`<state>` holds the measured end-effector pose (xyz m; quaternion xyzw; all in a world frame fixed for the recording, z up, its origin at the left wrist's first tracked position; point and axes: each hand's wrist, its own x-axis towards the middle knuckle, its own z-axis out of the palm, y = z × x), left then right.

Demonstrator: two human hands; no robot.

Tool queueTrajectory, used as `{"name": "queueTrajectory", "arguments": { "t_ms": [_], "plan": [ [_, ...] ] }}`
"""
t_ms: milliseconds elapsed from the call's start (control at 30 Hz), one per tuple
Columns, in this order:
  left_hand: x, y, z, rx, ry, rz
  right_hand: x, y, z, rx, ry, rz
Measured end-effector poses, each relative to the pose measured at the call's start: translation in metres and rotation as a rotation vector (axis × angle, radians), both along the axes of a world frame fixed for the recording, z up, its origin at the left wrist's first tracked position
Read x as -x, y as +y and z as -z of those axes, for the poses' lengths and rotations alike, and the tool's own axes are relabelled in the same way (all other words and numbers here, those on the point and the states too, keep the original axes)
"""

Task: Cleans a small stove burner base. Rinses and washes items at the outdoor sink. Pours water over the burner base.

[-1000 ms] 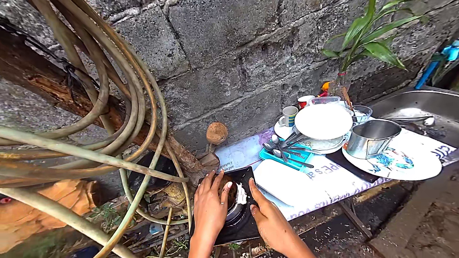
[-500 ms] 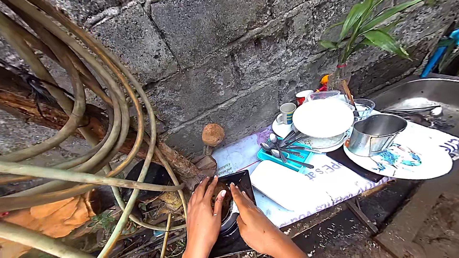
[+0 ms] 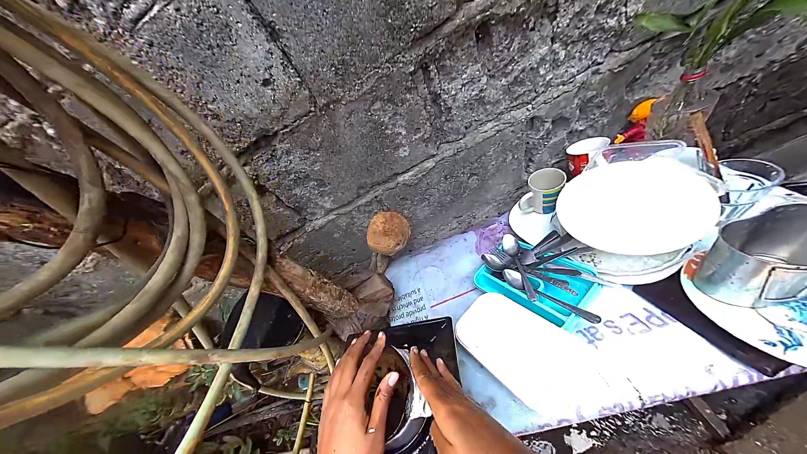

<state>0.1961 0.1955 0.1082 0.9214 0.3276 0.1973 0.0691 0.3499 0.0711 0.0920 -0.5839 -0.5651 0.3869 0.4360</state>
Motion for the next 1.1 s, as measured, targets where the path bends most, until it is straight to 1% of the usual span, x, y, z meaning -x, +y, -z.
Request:
{"name": "queueTrajectory", "arguments": {
  "t_ms": [133, 267, 433, 533, 567, 633, 700, 767, 867, 967, 1033, 1100],
  "plan": [
    [0.002, -0.001, -0.001, 0.018, 0.017, -0.003, -0.002, -0.002, 0.01, -0.084, 0.176, 0.123],
    [0.002, -0.002, -0.002, 0.008, 0.022, 0.006, 0.013, -0.006, 0.004, -0.073, 0.111, 0.052],
    [0.002, -0.001, -0.001, 0.001, 0.014, 0.012, 0.018, -0.007, 0.011, -0.139, 0.229, 0.181],
    [0.002, -0.001, 0.0, -0.002, 0.012, 0.008, 0.023, -0.007, 0.007, -0.112, 0.184, 0.12],
    [0.001, -0.001, 0.0, 0.0, 0.009, 0.004, 0.025, -0.007, 0.006, -0.117, 0.169, 0.126],
    [0.0, -0.001, 0.0, -0.001, 0.002, -0.005, 0.025, -0.005, 0.01, -0.143, 0.238, 0.159],
    [0.0, -0.001, 0.0, -0.006, 0.001, -0.011, 0.024, -0.002, 0.012, -0.166, 0.254, 0.187],
    [0.0, -0.001, 0.001, -0.009, -0.008, -0.01, 0.025, 0.0, 0.01, -0.153, 0.22, 0.157],
    [-0.001, 0.0, 0.001, -0.018, -0.014, -0.01, 0.027, 0.003, 0.011, -0.143, 0.244, 0.18],
    [-0.001, 0.0, 0.002, -0.015, -0.012, -0.02, 0.027, 0.006, 0.011, -0.128, 0.227, 0.144],
    [-0.001, 0.0, 0.002, -0.024, -0.012, -0.023, 0.026, 0.003, 0.014, -0.158, 0.254, 0.199],
    [-0.003, 0.0, 0.002, -0.024, -0.016, -0.027, 0.024, -0.004, 0.013, -0.184, 0.212, 0.316]
  ]
}}
